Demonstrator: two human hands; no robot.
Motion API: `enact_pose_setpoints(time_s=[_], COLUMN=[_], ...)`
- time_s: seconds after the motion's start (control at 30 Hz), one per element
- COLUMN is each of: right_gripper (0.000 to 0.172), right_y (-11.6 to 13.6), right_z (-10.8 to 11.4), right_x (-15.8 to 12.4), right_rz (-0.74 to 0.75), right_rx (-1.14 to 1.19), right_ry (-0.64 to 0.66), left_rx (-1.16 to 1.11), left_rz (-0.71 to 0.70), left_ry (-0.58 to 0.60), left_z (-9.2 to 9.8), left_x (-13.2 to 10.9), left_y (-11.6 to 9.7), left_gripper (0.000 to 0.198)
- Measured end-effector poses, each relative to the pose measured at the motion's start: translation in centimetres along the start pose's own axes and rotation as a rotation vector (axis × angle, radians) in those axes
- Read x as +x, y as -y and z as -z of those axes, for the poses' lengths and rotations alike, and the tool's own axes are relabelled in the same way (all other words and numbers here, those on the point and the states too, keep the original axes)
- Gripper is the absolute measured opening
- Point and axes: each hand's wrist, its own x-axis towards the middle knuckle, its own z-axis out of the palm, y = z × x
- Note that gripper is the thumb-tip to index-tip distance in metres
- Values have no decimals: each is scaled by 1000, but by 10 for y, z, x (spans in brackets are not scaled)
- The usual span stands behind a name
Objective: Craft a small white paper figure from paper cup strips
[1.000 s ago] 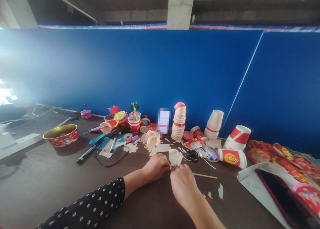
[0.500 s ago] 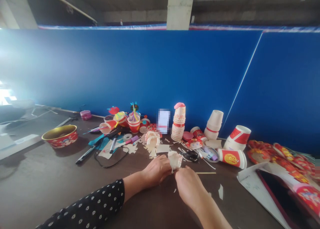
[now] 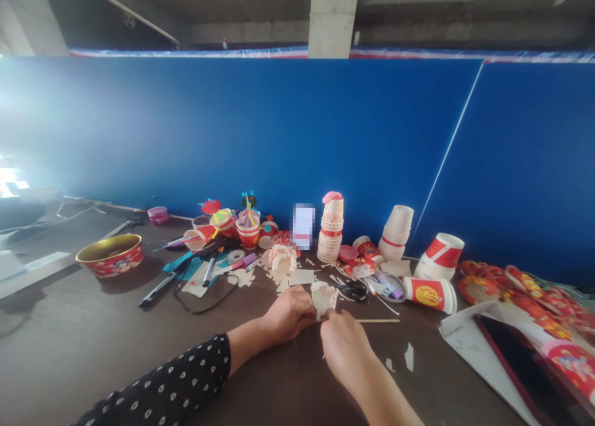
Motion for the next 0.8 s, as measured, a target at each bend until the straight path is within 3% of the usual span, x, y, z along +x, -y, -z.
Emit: enact_pose_setpoints(time_s=[0.33,0.63,0.8], right_gripper=[41,42,47], right_y=[-12,-12,-12], right_z=[-8,-12,-10], right_x=[2,3,3], right_rz=[28,87,72], right_rx=[52,-12,-3], right_ry=[-17,45,40], left_rx=[81,169,132], left_rz=[36,116,144], left_ry=[2,42,9], left_z=[-4,-7,-5], left_x=[1,0,-1], left_y=[1,0,-2], left_gripper=[10,16,5])
